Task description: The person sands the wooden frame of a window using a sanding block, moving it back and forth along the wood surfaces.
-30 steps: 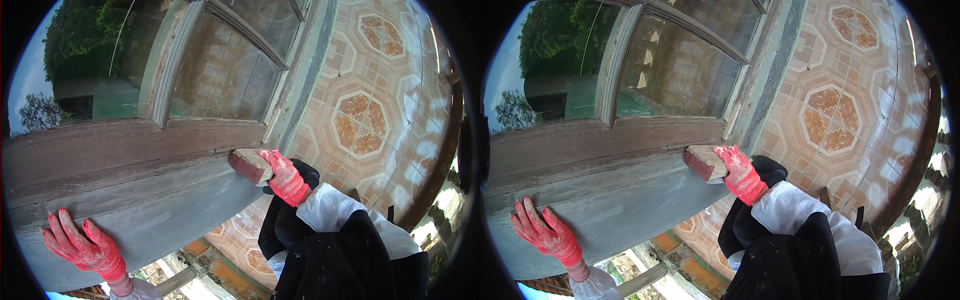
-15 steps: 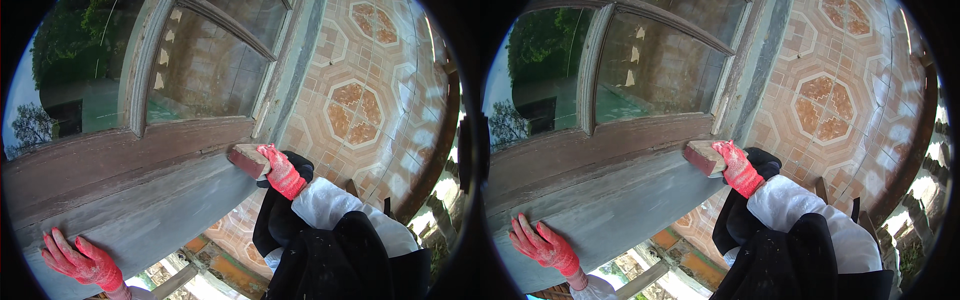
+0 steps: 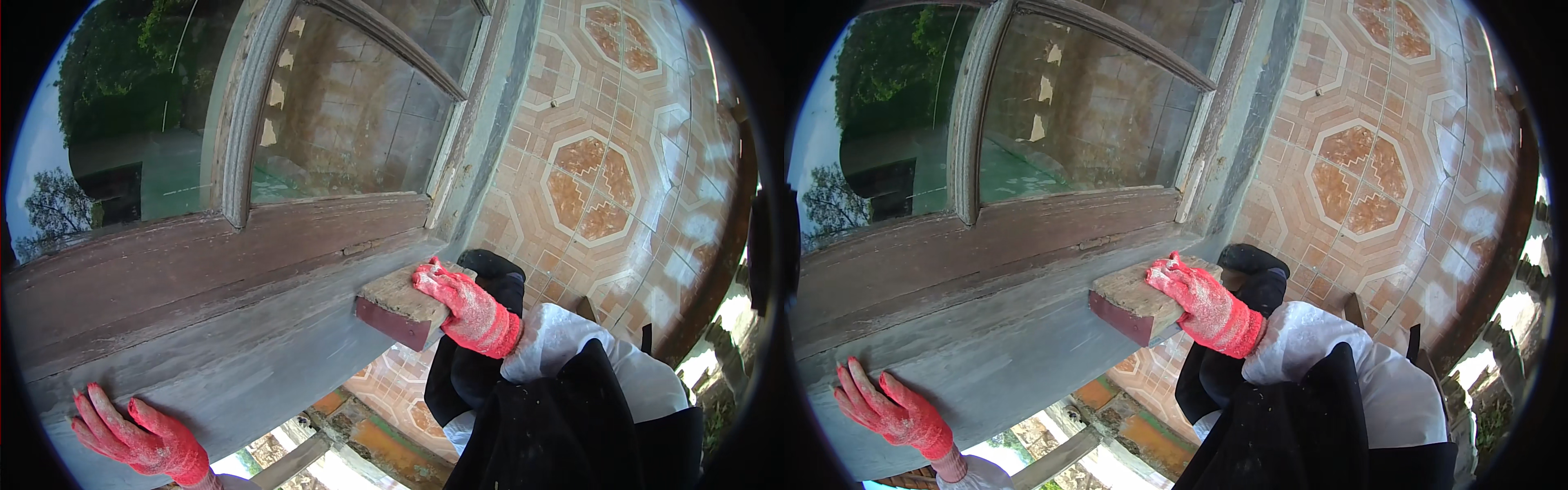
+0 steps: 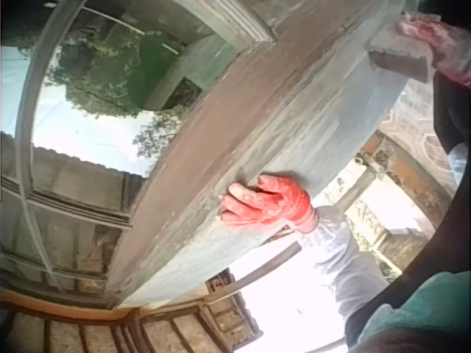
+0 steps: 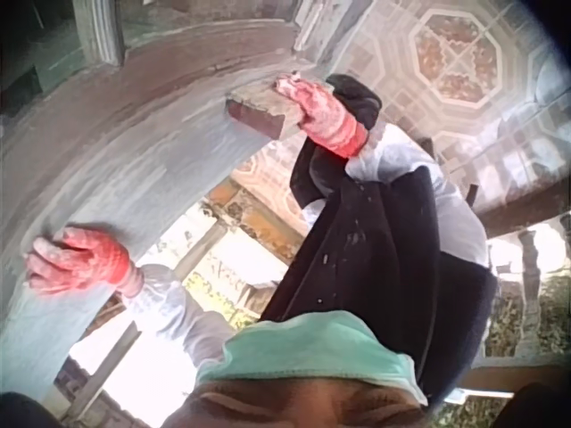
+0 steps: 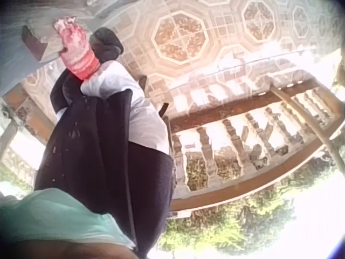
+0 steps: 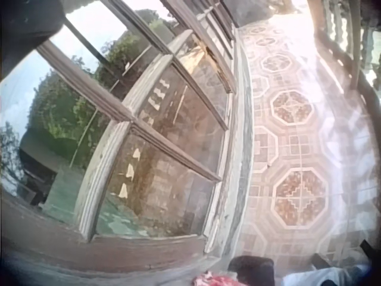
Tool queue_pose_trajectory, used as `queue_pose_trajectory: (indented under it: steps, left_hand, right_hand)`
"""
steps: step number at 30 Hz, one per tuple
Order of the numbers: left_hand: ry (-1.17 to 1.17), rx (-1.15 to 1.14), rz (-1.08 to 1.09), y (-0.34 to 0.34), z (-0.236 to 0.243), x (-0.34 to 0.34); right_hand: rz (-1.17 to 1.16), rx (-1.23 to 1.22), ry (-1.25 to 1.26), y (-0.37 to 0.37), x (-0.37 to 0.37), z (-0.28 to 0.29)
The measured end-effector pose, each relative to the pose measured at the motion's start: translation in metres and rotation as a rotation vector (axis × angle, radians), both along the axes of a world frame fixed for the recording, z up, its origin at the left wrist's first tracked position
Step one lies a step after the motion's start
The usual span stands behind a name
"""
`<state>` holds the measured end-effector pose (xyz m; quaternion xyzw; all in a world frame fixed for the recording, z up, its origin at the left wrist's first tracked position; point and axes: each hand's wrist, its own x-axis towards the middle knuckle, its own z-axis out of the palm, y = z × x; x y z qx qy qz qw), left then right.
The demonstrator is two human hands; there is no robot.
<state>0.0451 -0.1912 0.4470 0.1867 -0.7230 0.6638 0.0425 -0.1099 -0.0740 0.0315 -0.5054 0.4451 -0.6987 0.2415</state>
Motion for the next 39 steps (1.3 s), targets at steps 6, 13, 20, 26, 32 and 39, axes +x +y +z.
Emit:
queue_pose_trajectory:
  steps: [6,13,20,26,32,39]
  left_hand:
    - [0.002,-0.012,0.000,0.001,-0.002,0.000]
    - [0.001,0.001,-0.011,-0.002,-0.001,0.003]
    - [0.026,0.015,-0.024,-0.001,-0.003,0.005]
    - [0.006,0.030,-0.077,-0.003,-0.007,-0.009]
    - [-0.007,0.019,0.014,0.002,-0.003,0.000]
    - [0.007,0.033,0.001,0.004,-0.004,-0.004]
  right_hand:
    - [-0.054,-0.021,-0.056,-0.050,0.001,-0.007]
    - [-0.020,0.255,0.145,-0.047,-0.006,0.008]
    - [-0.141,0.005,0.076,-0.038,0.008,-0.007]
    - [-0.119,0.343,-0.055,-0.038,0.016,-0.132]
    - [-0.106,-0.045,-0.005,-0.040,0.014,-0.015]
    - [0.047,0.481,-0.092,-0.024,-0.010,-0.059]
